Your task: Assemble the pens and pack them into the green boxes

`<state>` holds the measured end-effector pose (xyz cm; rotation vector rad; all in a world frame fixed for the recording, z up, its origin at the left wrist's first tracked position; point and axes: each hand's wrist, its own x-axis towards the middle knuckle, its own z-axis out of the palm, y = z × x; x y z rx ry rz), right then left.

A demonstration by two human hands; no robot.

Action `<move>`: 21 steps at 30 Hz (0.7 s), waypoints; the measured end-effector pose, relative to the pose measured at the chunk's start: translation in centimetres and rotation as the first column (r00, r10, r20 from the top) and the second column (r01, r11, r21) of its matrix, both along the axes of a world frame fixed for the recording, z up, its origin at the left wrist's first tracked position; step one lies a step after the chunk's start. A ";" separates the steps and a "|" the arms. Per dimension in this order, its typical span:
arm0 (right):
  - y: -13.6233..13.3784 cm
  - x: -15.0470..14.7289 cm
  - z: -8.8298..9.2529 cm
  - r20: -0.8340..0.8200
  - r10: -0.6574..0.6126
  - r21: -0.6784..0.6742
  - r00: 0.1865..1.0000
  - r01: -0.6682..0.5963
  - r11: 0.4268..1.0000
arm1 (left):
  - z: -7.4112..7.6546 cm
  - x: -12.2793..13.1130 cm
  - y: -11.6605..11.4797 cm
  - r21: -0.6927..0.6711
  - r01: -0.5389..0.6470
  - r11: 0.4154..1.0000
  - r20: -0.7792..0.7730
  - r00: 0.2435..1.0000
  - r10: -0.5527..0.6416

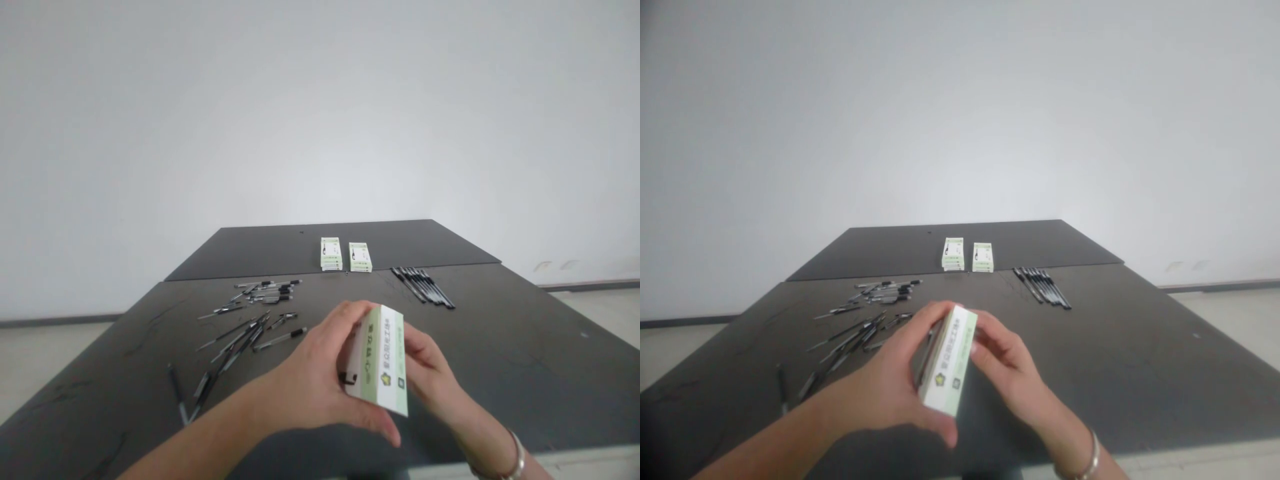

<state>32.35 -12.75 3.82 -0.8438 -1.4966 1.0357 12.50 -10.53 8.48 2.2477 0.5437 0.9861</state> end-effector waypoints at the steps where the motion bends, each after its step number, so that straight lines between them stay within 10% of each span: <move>1: -0.3 0.0 0.4 -0.033 -0.052 -0.004 0.998 0.052 0.999 | -0.1 0.0 -0.1 0.048 -0.092 0.995 -0.063 0.993 0.095; 8: -2.2 -0.4 3.4 0.253 -0.076 -0.020 0.964 0.084 0.996 | -1.9 -0.1 0.5 0.533 -0.276 0.800 -0.156 0.897 0.414; 21: -1.1 -0.5 4.1 0.473 -0.028 -0.033 0.881 0.050 0.998 | -1.9 -0.1 0.8 0.702 -0.189 0.686 -0.256 0.832 0.492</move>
